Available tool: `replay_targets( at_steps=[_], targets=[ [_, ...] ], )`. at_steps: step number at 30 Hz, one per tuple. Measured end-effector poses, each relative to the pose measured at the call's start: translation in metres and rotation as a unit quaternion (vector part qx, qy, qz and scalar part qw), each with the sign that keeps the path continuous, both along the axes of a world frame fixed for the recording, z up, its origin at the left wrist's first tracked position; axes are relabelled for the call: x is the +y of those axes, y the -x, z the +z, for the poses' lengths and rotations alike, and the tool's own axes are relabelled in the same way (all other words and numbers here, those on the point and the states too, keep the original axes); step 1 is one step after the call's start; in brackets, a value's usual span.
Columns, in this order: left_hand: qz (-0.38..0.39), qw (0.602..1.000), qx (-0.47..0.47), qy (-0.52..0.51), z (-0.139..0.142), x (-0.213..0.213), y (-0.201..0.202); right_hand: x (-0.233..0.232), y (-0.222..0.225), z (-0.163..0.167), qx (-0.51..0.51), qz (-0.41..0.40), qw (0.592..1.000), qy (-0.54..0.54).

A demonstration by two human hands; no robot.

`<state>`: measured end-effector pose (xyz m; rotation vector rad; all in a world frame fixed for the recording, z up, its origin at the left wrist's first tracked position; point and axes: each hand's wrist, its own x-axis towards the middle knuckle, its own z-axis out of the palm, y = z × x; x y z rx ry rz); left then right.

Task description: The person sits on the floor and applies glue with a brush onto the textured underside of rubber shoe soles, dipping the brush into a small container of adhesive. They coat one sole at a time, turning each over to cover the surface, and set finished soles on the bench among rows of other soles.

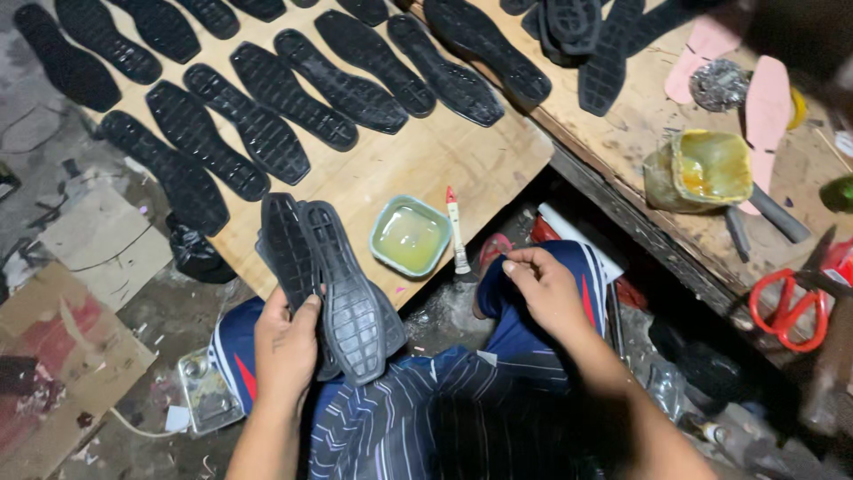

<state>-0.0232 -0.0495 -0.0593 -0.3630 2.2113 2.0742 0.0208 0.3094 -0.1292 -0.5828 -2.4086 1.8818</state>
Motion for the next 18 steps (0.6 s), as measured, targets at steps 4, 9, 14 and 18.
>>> replay_targets(
  at_steps=[4,9,14,18],
  targets=[
    [0.04,0.999,0.005,0.016,0.006,-0.004,-0.002,-0.026,0.037,0.002,0.029,0.056,0.998,0.014],
    [0.018,0.991,0.058,-0.12,0.026,-0.02,-0.015,-0.059,0.063,0.017,-0.04,0.06,0.955,-0.287],
    [-0.008,0.915,0.007,-0.404,0.037,-0.03,-0.031,-0.066,0.071,0.017,-0.052,0.049,0.945,-0.319],
    [-0.096,0.852,0.013,-0.515,0.037,-0.032,-0.035,-0.048,0.076,0.013,-0.048,0.03,0.994,-0.09]
  ],
)
